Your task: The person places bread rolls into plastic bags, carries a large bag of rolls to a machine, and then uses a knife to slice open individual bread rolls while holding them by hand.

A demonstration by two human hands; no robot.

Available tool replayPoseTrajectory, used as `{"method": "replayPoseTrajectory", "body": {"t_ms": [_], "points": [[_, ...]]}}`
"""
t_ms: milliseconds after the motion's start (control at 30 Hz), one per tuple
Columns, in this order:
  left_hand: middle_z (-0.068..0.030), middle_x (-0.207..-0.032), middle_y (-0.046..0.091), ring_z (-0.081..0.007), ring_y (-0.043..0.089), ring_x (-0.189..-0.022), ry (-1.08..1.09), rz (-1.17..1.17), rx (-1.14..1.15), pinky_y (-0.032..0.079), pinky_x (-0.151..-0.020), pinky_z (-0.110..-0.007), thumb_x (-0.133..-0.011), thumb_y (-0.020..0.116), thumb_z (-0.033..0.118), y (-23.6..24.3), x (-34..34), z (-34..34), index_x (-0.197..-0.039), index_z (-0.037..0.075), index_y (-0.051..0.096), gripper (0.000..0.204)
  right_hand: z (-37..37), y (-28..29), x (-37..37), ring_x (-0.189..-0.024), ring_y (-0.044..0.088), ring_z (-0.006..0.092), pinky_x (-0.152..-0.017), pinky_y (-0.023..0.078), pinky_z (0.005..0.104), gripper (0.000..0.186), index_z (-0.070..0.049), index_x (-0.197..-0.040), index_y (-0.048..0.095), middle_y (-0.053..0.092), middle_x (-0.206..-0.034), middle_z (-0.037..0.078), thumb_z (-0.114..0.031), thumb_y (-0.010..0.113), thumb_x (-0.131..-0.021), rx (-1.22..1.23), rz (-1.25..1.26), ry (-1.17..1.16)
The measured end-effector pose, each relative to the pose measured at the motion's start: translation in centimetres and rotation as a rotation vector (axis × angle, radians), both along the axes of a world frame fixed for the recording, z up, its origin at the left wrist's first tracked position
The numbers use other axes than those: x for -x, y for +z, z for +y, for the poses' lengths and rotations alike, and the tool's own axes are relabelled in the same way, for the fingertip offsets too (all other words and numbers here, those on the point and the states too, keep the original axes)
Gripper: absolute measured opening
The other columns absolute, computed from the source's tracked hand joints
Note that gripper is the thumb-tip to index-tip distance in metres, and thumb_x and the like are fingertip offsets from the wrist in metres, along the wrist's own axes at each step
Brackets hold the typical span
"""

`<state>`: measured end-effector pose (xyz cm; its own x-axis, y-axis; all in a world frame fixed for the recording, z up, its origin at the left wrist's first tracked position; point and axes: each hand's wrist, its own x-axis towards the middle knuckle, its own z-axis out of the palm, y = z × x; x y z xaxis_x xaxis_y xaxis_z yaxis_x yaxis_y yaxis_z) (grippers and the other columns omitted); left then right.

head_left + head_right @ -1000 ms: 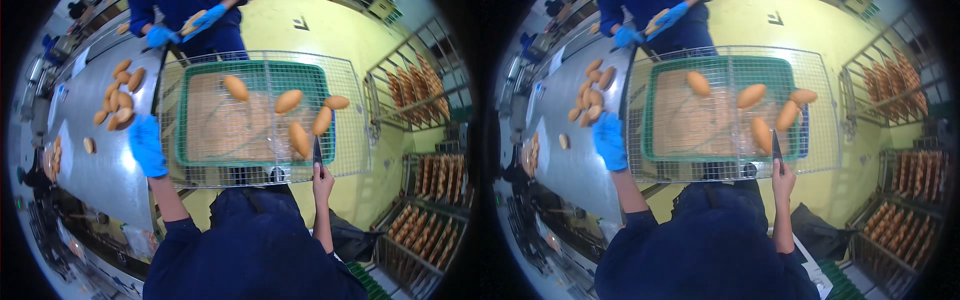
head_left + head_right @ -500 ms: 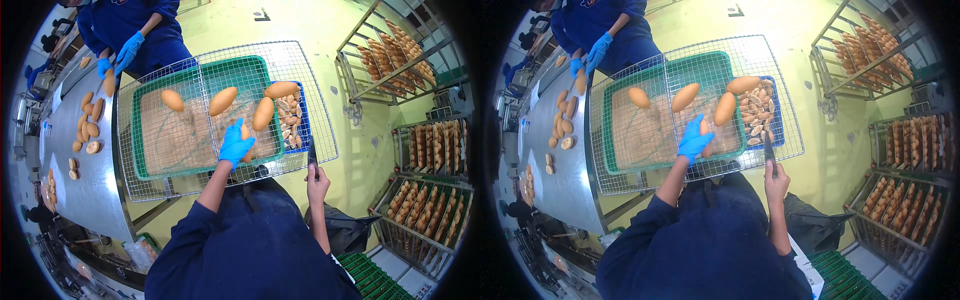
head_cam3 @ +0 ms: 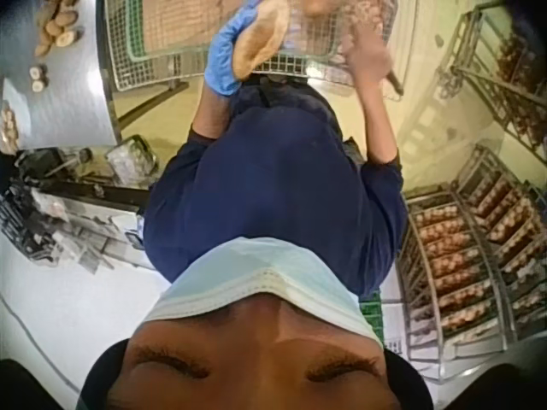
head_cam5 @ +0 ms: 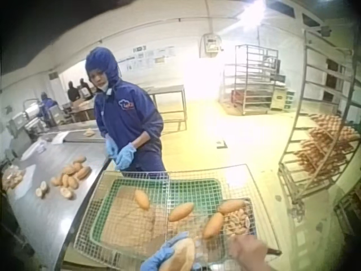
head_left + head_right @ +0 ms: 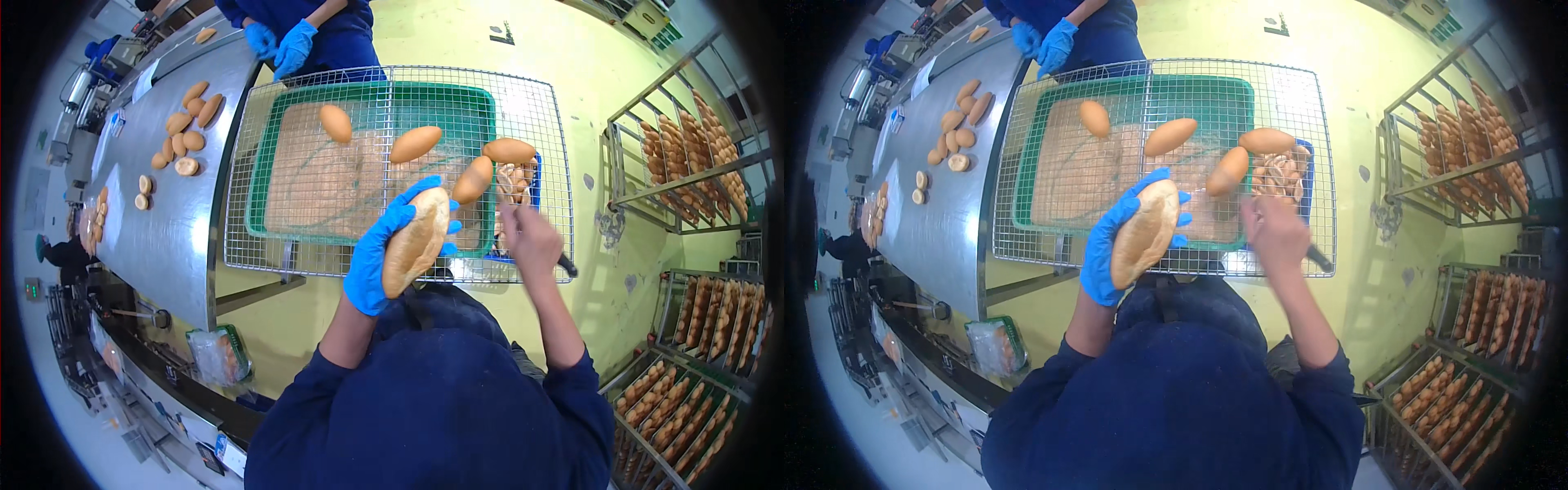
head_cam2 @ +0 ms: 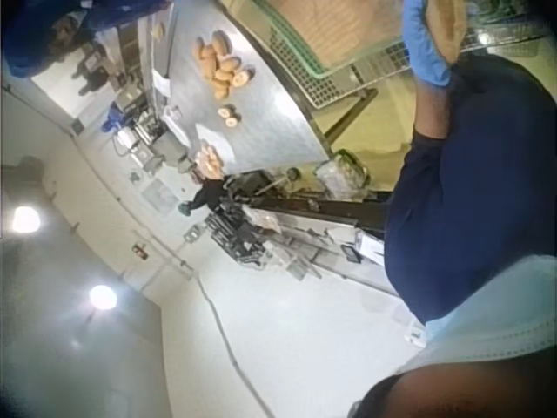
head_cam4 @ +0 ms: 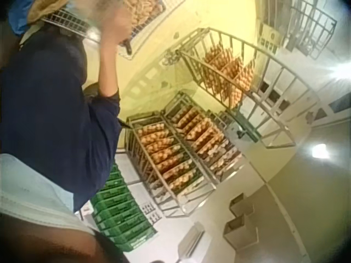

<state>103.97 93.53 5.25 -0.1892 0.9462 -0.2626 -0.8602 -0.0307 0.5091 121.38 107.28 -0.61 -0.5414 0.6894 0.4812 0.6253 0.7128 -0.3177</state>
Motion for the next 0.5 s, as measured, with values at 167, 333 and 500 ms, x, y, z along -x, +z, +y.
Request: {"method": "replayPoseTrajectory", "body": {"t_ms": [167, 333, 500], "points": [[-0.0195, -0.133, 0.044, -0.0326, 0.049, -0.117, 0.041, 0.032, 0.029, 0.044, -0.094, -0.043, -0.091, 0.049, 0.028, 0.3, 0.1, 0.9, -0.141, 0.006, 0.033, 0.057, -5.2, 3.6, 0.8, -0.046, 0.051, 0.0225, -0.043, 0.040, 0.0340, 0.029, -0.012, -0.060, 0.053, 0.051, -0.055, 0.006, -0.026, 0.077, -0.064, 0.019, 0.215, 0.420], [-0.0150, -0.131, 0.047, -0.0291, 0.050, -0.116, -0.003, 0.017, 0.074, 0.044, -0.095, -0.041, -0.091, 0.050, 0.027, -1.3, -0.3, -0.5, -0.138, 0.006, 0.038, 0.053, 1.6, -3.3, 0.6, -0.058, 0.060, 0.0288, -0.054, 0.047, 0.0356, 0.023, -0.006, -0.072, 0.061, 0.062, -0.066, 0.010, -0.027, 0.066, -0.080, 0.204, -0.033, -0.059], [-0.0158, -0.115, 0.055, -0.0277, 0.056, -0.104, 0.226, -0.317, 0.128, 0.047, -0.093, -0.042, -0.090, 0.052, 0.024, -12.2, 7.2, -5.7, -0.125, 0.002, 0.049, 0.042, 2.5, -7.0, -4.4, -0.058, 0.057, 0.0167, -0.059, 0.046, 0.0324, 0.036, 0.000, -0.091, 0.066, 0.063, -0.066, 0.013, -0.035, 0.056, -0.091, 0.398, 0.255, -0.425]]}}
